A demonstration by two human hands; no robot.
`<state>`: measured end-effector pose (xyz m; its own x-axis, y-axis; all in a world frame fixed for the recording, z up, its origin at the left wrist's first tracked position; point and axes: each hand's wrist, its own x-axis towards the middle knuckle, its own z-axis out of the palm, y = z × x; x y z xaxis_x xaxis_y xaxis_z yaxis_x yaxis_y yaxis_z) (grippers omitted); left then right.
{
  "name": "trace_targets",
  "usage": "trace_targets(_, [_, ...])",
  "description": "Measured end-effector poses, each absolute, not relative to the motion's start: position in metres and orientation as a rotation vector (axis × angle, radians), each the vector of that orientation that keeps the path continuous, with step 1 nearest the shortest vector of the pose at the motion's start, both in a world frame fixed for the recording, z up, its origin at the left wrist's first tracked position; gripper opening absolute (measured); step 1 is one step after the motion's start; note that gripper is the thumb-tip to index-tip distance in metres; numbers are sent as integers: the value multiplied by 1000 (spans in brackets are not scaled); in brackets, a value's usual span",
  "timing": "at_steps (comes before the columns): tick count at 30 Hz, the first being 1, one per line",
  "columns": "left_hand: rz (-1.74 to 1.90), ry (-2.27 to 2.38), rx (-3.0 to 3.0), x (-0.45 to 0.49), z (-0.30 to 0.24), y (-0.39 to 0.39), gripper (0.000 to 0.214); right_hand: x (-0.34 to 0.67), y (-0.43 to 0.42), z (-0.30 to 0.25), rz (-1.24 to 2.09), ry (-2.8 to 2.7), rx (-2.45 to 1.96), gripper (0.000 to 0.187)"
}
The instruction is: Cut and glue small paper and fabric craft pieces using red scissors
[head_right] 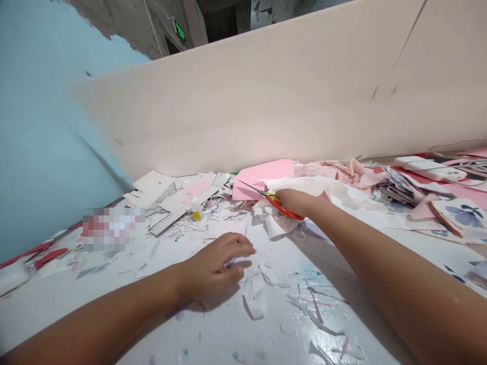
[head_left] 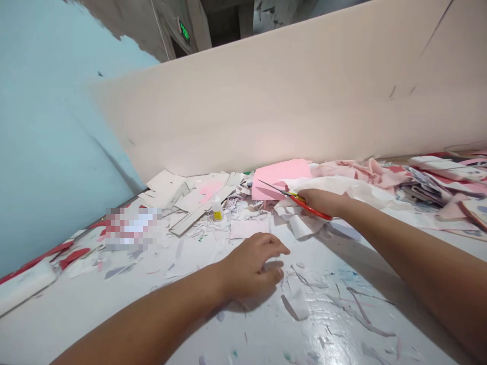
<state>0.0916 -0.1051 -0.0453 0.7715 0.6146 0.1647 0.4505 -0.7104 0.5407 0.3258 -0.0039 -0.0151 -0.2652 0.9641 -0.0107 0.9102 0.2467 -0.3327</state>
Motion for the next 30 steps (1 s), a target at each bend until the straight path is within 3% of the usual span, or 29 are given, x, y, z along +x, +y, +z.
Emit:
trace_targets(4, [445,679,2678,96,-52,-109,32,329,-16,11,396,-2382,-1724,15])
trace_targets(7, [832,953,2550,97,-51,-108,17,316,-36,29,467,-2425,-1615,12])
trace_targets(10, [1193,1329,2035,90,-48,-97,26,295,-55,34,574,-2463,-1408,12])
trace_targets(13, [1068,1169,1741,79,-46,-81,53,277,-66,29,772,-2487,-1262,14])
trace_targets(18, [748,767,1508,67,-46,-62,45,268,-65,17,982,-2397,-1190,17])
trace_targets(30, [869,1275,1532,45,-49,-36,28,259,-29,-36,986,-2034,-1331,20])
